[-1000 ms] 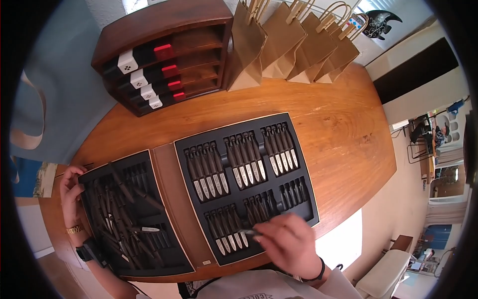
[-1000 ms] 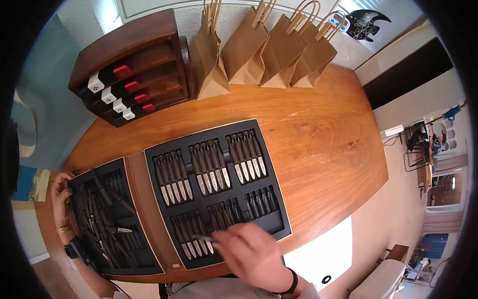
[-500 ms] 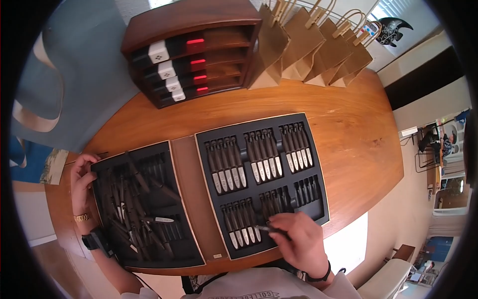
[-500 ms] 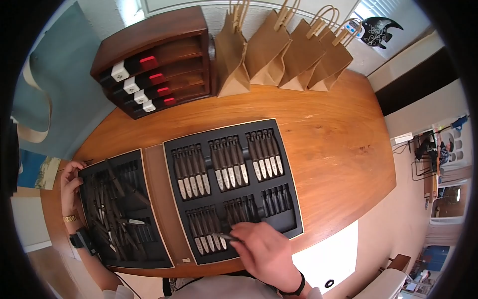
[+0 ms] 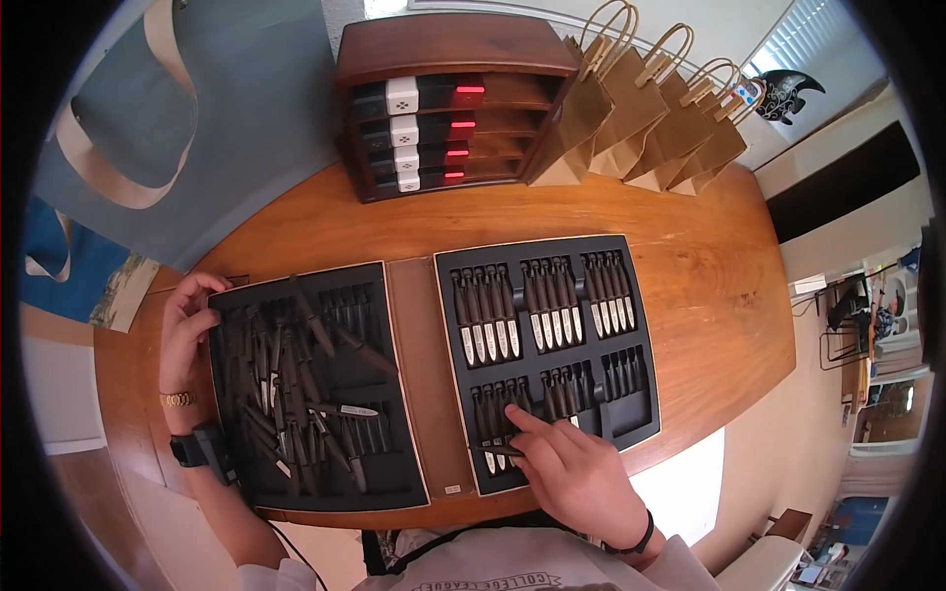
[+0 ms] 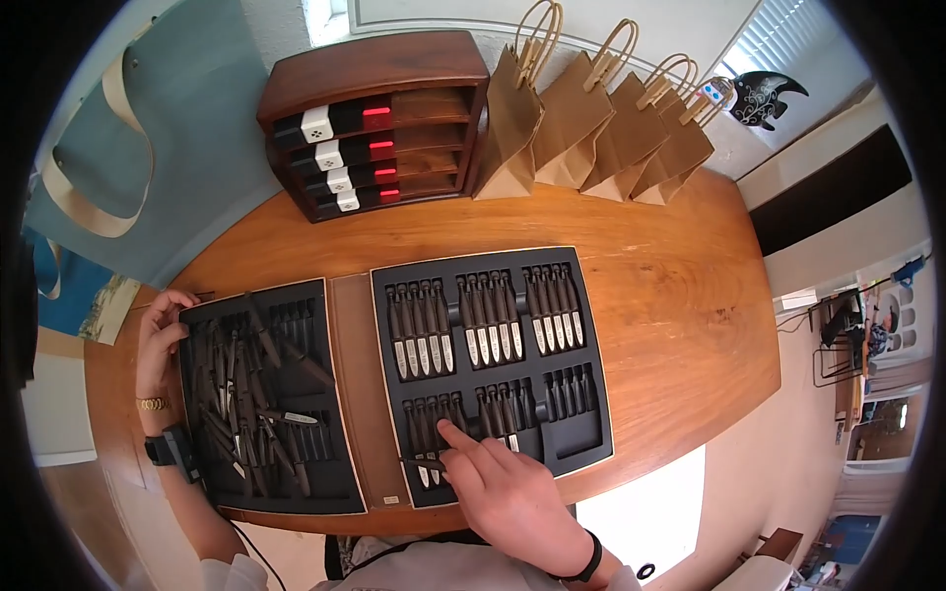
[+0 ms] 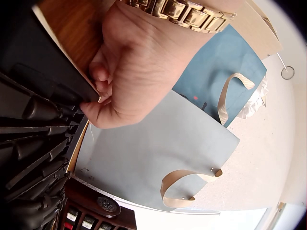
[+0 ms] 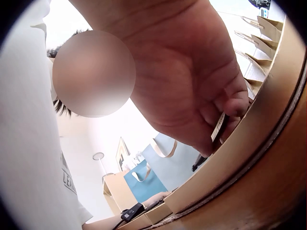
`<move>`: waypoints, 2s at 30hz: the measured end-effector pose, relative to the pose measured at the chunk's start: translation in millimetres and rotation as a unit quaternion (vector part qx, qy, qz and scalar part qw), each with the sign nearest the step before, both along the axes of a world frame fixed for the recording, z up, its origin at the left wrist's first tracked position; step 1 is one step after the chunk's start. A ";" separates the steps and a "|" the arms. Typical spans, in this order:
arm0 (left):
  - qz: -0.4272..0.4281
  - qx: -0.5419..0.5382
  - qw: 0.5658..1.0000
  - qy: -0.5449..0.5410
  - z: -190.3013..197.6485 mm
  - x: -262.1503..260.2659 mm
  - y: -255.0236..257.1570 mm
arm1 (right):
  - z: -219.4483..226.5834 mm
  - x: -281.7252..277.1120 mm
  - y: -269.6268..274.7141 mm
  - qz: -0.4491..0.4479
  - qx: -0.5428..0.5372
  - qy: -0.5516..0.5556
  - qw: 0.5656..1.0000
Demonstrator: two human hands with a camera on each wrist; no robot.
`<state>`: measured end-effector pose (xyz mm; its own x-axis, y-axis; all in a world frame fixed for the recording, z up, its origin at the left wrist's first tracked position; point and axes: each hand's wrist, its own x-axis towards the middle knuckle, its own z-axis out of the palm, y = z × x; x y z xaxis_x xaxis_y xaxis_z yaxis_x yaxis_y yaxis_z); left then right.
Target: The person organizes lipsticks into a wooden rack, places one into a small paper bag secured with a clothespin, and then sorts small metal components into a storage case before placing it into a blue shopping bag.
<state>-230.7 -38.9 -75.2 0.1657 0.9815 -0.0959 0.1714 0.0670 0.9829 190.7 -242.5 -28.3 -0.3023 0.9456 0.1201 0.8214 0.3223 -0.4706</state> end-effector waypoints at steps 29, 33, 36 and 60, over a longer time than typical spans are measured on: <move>-0.004 -0.010 1.000 -0.010 2.5 1.8 -1.7 | 0.5 -3.9 -10.7 -0.045 0.001 0.035 0.998; -0.011 0.002 1.000 -0.012 3.0 4.5 -1.1 | -2.3 -3.0 -11.2 -0.046 0.013 0.011 0.999; -0.009 0.001 1.000 -0.010 4.5 5.5 -1.6 | -3.2 -3.5 -7.5 -0.030 0.028 -0.013 0.999; -0.008 0.001 1.000 -0.019 6.9 7.5 -3.5 | 3.2 -18.6 -2.6 0.006 0.013 0.044 0.999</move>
<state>-223.2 -42.4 -68.3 0.1852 0.9788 -0.0874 0.1349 0.0628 0.9889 172.0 -245.1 -25.1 -0.3005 0.9383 0.1713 0.7729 0.3448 -0.5327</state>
